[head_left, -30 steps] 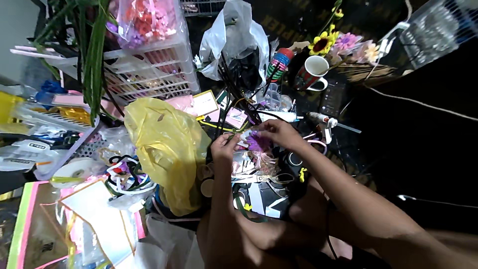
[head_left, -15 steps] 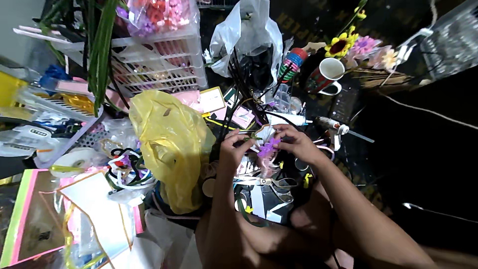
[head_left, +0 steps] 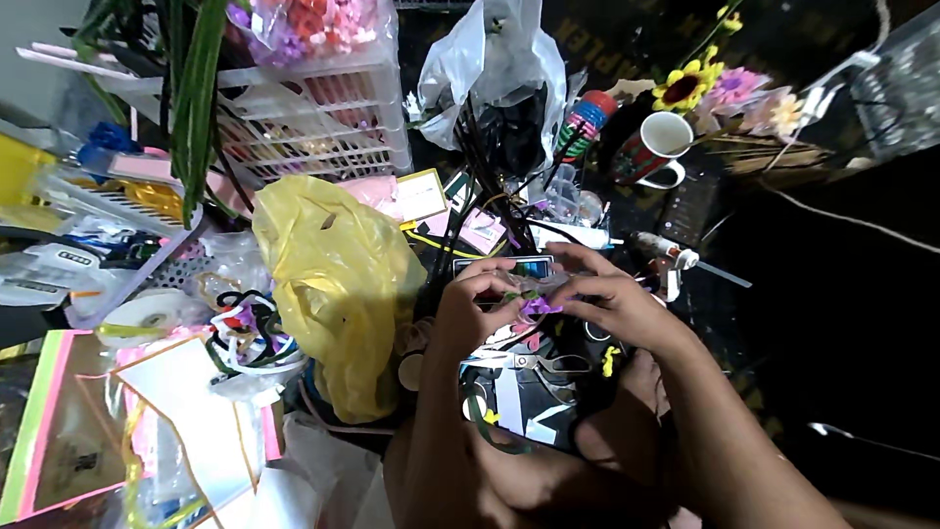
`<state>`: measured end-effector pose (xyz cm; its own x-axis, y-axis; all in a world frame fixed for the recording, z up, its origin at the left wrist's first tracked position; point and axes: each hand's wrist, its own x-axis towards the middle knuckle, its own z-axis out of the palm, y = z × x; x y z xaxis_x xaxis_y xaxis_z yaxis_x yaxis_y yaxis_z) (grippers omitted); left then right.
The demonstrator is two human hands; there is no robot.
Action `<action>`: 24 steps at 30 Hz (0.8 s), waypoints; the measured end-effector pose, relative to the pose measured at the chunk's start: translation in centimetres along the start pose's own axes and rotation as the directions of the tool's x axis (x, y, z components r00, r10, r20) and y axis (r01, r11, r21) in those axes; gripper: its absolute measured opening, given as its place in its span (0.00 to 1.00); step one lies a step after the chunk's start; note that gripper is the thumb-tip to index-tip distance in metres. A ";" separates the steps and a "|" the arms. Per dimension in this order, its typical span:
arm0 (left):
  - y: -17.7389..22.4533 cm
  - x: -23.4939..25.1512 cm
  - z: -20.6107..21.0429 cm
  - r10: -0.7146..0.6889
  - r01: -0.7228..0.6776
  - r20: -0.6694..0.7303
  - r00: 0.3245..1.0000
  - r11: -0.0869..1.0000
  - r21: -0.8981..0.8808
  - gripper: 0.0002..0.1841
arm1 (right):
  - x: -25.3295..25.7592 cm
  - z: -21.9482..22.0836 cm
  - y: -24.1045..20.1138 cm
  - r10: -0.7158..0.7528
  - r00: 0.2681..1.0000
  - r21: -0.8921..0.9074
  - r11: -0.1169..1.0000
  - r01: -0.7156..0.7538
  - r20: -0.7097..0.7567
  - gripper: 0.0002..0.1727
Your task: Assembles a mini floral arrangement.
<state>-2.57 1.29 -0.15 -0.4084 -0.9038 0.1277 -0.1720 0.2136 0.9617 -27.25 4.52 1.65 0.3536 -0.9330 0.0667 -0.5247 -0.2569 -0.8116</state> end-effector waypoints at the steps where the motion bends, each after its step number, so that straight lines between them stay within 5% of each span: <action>1: 0.1 0.0 0.0 0.029 -0.029 0.008 1.000 1.000 0.006 0.04 | 0.1 -0.3 -0.2 -0.008 0.999 0.005 1.000 0.008 0.041 0.07; 6: 0.7 -0.2 -0.1 0.039 -0.039 0.093 0.995 0.999 -0.001 0.04 | 0.6 -1.5 -1.3 -0.037 0.985 0.051 0.998 0.029 0.166 0.06; 10: 1.6 -0.3 -0.1 -0.127 0.128 0.048 0.991 0.991 -0.031 0.03 | 1.0 -1.4 -2.0 0.025 0.999 0.137 0.990 -0.031 0.043 0.08; 13: 1.5 -0.2 0.2 -0.223 0.212 -0.066 0.973 0.967 -0.140 0.04 | 1.3 0.4 -2.6 0.275 0.942 0.439 0.883 -0.167 -0.194 0.33; 16: 0.6 -0.1 0.7 -0.260 0.213 -0.125 0.958 0.930 -0.298 0.04 | 1.2 2.0 -2.1 0.432 0.890 0.742 0.643 -0.191 -0.145 0.47; 21: 1.2 0.0 0.9 -0.229 0.200 -0.091 0.969 0.948 -0.249 0.02 | 0.3 2.8 -1.8 0.377 0.926 0.766 0.597 -0.236 -0.009 0.19; 24: 1.1 -0.1 0.7 -0.217 0.200 -0.071 0.973 0.960 -0.193 0.03 | 0.6 2.1 -2.3 0.430 0.903 0.710 0.636 -0.302 0.000 0.16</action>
<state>-3.36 1.85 0.75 -0.2962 -0.9527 -0.0674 -0.0737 -0.0476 0.9961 -24.20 5.10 2.29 0.0938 -0.9529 -0.2882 0.1096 0.2977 -0.9484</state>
